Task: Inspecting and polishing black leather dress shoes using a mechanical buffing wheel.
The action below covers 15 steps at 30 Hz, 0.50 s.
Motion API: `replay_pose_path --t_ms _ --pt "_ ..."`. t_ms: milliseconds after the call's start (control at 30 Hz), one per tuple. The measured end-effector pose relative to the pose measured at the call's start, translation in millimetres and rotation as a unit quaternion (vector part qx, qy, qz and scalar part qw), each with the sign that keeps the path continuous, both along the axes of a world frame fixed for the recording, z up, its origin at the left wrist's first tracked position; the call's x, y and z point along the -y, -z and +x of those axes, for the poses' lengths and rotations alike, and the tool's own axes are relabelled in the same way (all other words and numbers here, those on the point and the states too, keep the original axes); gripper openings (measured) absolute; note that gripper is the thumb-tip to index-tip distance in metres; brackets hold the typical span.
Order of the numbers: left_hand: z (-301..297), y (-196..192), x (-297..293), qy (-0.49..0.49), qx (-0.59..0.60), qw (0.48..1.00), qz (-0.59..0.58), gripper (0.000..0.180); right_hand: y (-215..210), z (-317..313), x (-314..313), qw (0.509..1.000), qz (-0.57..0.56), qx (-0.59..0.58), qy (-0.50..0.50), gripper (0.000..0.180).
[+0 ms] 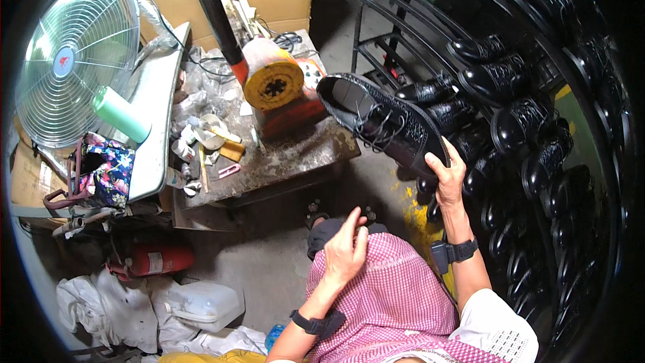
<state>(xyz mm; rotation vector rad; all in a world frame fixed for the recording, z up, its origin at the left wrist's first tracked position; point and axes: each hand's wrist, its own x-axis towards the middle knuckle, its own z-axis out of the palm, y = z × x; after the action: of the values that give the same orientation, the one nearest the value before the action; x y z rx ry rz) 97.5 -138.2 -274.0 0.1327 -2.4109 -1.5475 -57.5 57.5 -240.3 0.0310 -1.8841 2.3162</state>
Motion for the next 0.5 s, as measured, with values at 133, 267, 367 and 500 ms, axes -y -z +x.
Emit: replay_pose_path --t_ms 133,267,367,500 --pt "-4 0 0 0.015 -0.005 1.0 -0.016 0.04 -13 -40 27 0.998 -0.022 -0.059 -0.014 0.048" --pt "-5 1 2 0.009 -0.017 1.0 -0.007 0.037 -24 -79 55 0.995 -0.034 -0.093 0.025 0.044" --pt "-4 3 3 0.008 -0.027 0.999 -0.023 0.036 -31 -101 70 0.994 -0.045 -0.097 0.019 0.036" --pt "-4 4 5 0.01 -0.026 0.999 -0.02 0.036 -38 -120 85 0.992 -0.072 -0.108 0.002 0.032"
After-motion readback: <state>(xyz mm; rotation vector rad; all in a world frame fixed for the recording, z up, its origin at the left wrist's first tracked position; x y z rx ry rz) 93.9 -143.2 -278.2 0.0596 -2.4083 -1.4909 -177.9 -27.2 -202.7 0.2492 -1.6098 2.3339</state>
